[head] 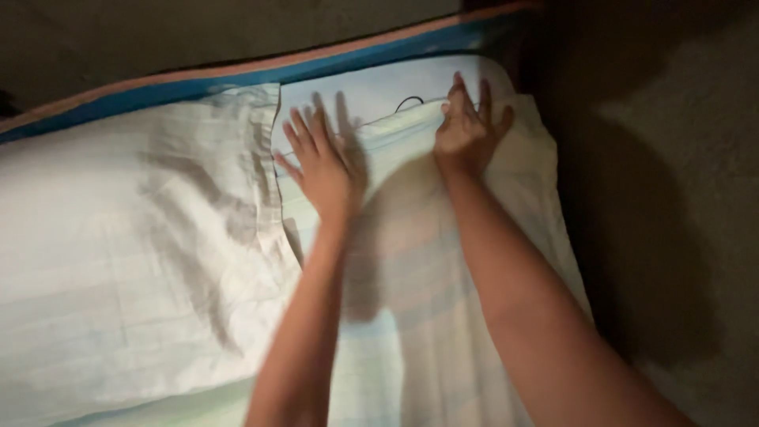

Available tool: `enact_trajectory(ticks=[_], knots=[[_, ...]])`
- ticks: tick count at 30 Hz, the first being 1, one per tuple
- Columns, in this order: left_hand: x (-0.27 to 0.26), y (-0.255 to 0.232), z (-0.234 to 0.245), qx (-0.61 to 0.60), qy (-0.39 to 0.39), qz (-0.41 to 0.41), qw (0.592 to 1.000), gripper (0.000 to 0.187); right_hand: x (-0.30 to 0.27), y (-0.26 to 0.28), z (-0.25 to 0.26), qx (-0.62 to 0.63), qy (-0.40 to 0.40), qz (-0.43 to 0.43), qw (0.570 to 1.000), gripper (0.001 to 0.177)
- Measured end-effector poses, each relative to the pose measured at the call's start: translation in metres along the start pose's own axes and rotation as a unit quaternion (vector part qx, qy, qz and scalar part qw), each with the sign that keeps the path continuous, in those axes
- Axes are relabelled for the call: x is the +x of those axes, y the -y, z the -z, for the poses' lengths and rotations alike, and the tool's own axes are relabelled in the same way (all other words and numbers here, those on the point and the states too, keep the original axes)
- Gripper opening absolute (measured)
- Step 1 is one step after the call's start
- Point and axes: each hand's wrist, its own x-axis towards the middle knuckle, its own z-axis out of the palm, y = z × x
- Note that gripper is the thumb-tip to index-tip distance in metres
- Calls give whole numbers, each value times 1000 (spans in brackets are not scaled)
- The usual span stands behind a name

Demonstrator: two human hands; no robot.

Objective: Making a bed by putting pillowcases on pillows and tucking in the bedsheet.

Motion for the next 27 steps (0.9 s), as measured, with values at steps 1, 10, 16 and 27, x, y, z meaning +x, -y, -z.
enact_trajectory(ticks=[1,10,16,27], knots=[[-22,-10,10,-1,2,2,1000,54,1,0,3,-2,2,1,1000,33],[-68,-49,45,84,217,133,963,67,-27,15,97,106,44,10,993,36],[-67,-44,40,88,223,130,962,67,-190,8,260,43,169,-37,984,54],[-85,-24,32,49,144,91,984,64,-259,7,287,-121,156,-70,978,61]])
